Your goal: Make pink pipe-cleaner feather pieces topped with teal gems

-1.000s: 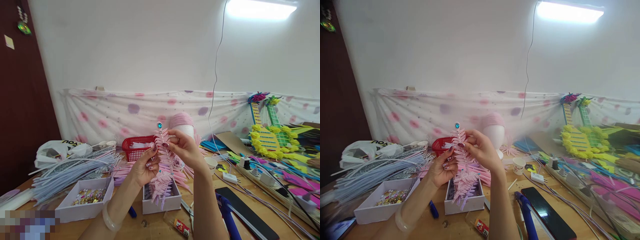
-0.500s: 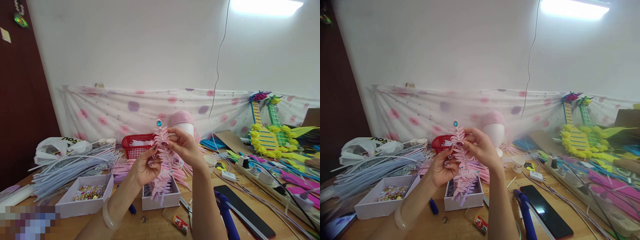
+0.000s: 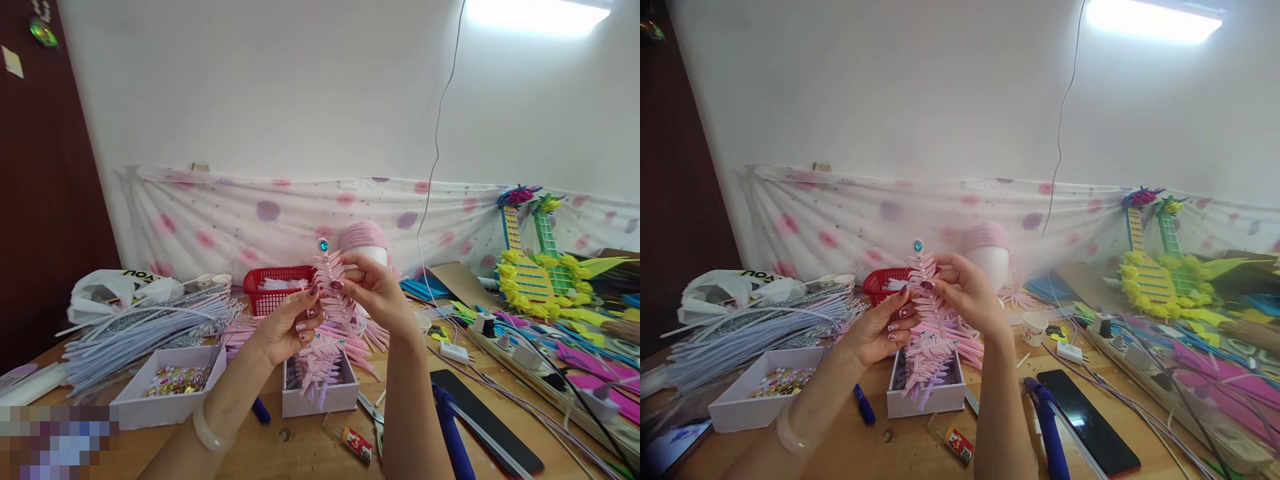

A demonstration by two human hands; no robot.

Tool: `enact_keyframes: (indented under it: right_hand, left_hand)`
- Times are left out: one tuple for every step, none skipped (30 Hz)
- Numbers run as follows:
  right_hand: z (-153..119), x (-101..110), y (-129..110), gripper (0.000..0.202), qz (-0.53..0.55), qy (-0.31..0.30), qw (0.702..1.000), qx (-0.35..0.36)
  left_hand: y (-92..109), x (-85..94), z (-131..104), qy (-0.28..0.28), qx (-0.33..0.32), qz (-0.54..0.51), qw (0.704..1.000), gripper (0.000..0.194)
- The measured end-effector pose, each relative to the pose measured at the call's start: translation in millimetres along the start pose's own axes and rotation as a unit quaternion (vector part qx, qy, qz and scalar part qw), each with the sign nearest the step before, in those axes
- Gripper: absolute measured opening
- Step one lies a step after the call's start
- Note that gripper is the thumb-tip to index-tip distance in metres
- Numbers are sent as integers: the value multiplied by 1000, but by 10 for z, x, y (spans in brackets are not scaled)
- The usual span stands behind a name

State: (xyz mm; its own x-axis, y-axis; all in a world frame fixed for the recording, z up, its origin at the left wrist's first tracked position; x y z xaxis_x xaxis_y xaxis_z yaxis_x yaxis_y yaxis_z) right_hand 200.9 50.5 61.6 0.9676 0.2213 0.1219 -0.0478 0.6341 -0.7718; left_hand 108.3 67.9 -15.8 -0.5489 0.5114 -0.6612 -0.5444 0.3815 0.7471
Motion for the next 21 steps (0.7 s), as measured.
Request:
enact_keyframes:
  right_hand:
    - [-3, -6, -1, 37, -4, -3, 1000, 0]
    - [-5, -12, -2, 36, -9, -6, 1000, 1]
    - [-6, -14, -3, 35, -13, -6, 1000, 3]
    - [-6, -12, -3, 34, -17, -4, 1000, 5]
    - [-4, -9, -3, 33, -18, -2, 1000, 6]
    - [-2, -5, -2, 33, -17, -1, 1000, 8]
    - [1, -2, -1, 32, -16, 0, 1000, 9]
    - [3, 1, 1, 32, -14, 0, 1000, 9]
    - [6, 5, 5, 32, -12, 0, 1000, 9]
    - [8, 11, 10, 32, -11, 2, 1000, 8]
    - [9, 20, 16, 33, -9, 5, 1000, 7]
    - [10, 29, 22, 35, -7, 9, 1000, 5]
    - [10, 38, 26, 36, -5, 14, 1000, 5]
    - [9, 46, 27, 37, -3, 18, 1000, 6]
    - [8, 51, 25, 39, 0, 21, 1000, 8]
    - [6, 51, 22, 39, 2, 22, 1000, 11]
    - [4, 51, 17, 39, 3, 23, 1000, 14]
    - [2, 50, 12, 38, 4, 24, 1000, 17]
    - [1, 47, 8, 37, 5, 24, 1000, 18]
    - [0, 41, 6, 36, 5, 22, 1000, 17]
    - [-1, 31, 4, 36, 6, 19, 1000, 16]
  left_hand:
    - [2, -1, -4, -1, 2, 8, 1000, 38]
    - [3, -3, -9, -1, 4, 15, 1000, 40]
    - [5, -5, -13, -1, 5, 21, 1000, 40]
    - [8, -8, -18, -1, 5, 27, 1000, 40]
    - [12, -11, -22, 0, 4, 32, 999, 40]
    - [19, -11, -25, 2, 2, 37, 999, 41]
    - [26, -9, -27, 5, -2, 42, 999, 41]
    - [34, -2, -28, 9, -7, 46, 999, 42]
    - [41, 6, -26, 14, -14, 50, 999, 43]
    - [50, 17, -23, 19, -21, 52, 998, 43]
    - [64, 28, -20, 25, -33, 54, 998, 44]
    - [83, 40, -18, 31, -47, 60, 997, 44]
    - [107, 52, -18, 38, -63, 71, 995, 43]
    - [130, 64, -20, 47, -77, 85, 992, 43]
    - [152, 74, -24, 56, -89, 103, 989, 43]
    - [169, 80, -30, 63, -96, 122, 986, 43]
    - [179, 84, -36, 68, -97, 139, 983, 44]
    - [181, 83, -41, 69, -92, 153, 981, 44]
    - [180, 81, -46, 67, -86, 165, 980, 44]
    - [180, 79, -51, 62, -79, 173, 980, 44]
    - [178, 80, -56, 57, -72, 176, 980, 43]
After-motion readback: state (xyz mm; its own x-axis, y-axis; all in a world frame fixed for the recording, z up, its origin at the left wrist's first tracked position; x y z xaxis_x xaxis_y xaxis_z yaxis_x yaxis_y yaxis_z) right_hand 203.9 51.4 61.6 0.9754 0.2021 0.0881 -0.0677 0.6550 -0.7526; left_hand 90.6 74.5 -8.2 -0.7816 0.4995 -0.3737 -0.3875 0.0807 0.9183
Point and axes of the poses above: each hand's wrist, its own z-axis towards the middle knuckle, its own x-axis out of the back of the hand, y = z × x, the point moved 9 cm from there along z, towards the middle knuckle, and after that the axes turned 3 degrees about z, right-handed, at the moved point
